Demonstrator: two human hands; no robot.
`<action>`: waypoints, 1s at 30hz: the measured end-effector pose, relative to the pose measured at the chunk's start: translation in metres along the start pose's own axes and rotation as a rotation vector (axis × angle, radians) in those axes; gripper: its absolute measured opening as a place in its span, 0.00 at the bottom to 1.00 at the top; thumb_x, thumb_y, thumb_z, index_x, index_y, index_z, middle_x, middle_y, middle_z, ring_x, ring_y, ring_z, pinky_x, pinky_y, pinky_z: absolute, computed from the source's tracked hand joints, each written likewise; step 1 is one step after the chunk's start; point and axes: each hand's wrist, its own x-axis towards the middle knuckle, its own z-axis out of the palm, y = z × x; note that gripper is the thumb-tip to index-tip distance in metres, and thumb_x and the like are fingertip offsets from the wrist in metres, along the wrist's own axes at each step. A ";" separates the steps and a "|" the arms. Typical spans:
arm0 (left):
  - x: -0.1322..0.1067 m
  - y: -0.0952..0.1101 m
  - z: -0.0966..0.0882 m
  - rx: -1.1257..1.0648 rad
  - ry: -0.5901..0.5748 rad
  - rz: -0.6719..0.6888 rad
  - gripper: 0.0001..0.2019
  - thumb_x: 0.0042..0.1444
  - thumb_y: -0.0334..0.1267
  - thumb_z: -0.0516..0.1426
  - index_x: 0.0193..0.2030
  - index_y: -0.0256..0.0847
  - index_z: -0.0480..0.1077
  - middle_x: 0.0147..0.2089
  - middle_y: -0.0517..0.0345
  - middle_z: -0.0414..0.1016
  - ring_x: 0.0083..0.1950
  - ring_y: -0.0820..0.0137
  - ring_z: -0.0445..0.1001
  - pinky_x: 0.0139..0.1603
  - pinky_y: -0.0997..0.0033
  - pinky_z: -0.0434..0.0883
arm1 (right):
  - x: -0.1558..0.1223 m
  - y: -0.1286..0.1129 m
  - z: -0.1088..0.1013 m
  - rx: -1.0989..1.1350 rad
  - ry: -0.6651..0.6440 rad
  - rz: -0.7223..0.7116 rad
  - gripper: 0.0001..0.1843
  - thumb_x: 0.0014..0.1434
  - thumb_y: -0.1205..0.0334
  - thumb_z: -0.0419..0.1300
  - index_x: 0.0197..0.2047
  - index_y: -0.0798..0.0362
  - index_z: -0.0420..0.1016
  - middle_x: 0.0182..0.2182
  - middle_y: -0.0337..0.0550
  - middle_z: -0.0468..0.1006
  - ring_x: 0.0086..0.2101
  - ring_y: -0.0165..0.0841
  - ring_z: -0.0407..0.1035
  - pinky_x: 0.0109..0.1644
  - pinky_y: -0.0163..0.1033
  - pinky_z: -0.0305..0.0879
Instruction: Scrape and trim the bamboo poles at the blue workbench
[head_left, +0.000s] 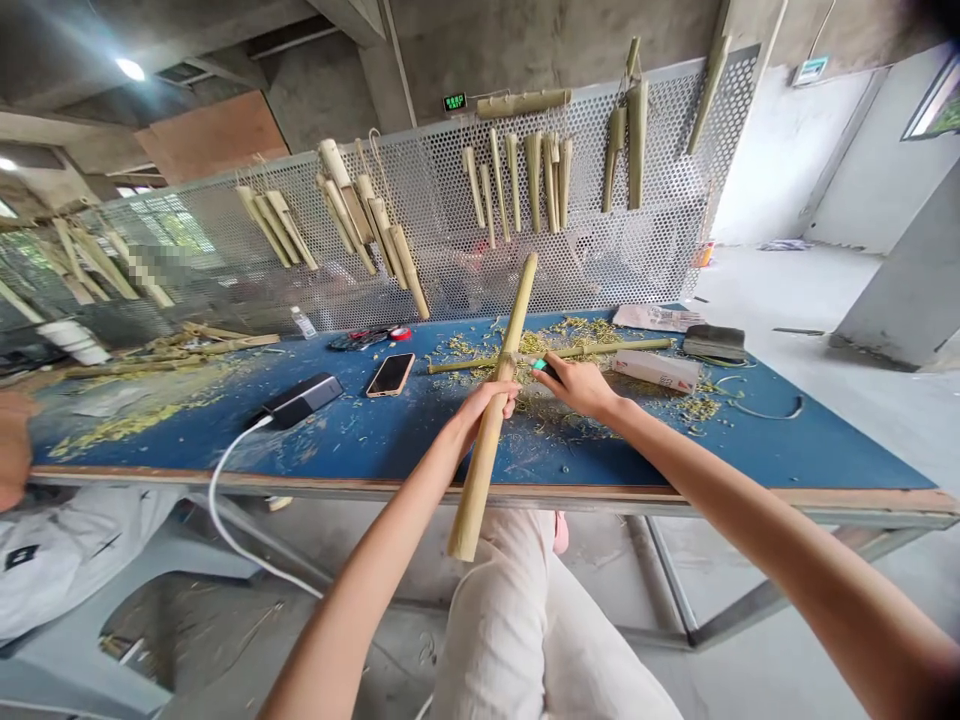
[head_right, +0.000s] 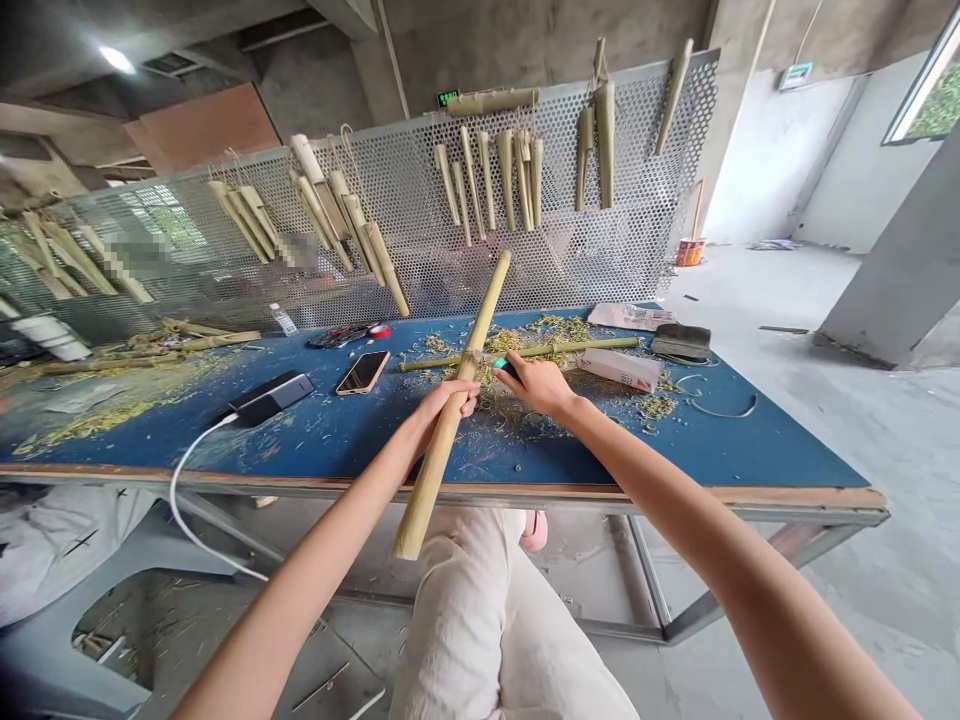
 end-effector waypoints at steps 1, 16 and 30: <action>-0.001 -0.001 -0.001 0.048 -0.012 -0.014 0.12 0.48 0.39 0.63 0.27 0.39 0.64 0.20 0.65 0.63 0.17 0.80 0.62 0.19 0.78 0.60 | 0.000 0.000 0.000 -0.003 -0.002 -0.011 0.26 0.72 0.42 0.37 0.50 0.52 0.66 0.33 0.50 0.81 0.29 0.39 0.73 0.29 0.37 0.44; 0.002 -0.003 -0.002 0.085 -0.088 -0.038 0.21 0.54 0.47 0.63 0.21 0.40 0.58 0.16 0.69 0.55 0.13 0.83 0.55 0.16 0.78 0.54 | 0.000 -0.002 -0.004 -0.091 -0.069 -0.104 0.26 0.72 0.42 0.38 0.49 0.53 0.68 0.29 0.48 0.80 0.30 0.40 0.73 0.30 0.39 0.43; -0.001 0.002 -0.001 -0.033 -0.116 -0.039 0.18 0.55 0.50 0.64 0.30 0.39 0.65 0.17 0.71 0.57 0.13 0.82 0.57 0.15 0.79 0.55 | -0.005 -0.010 -0.010 -0.124 -0.075 -0.148 0.29 0.72 0.42 0.35 0.48 0.53 0.68 0.26 0.48 0.78 0.28 0.41 0.72 0.30 0.40 0.43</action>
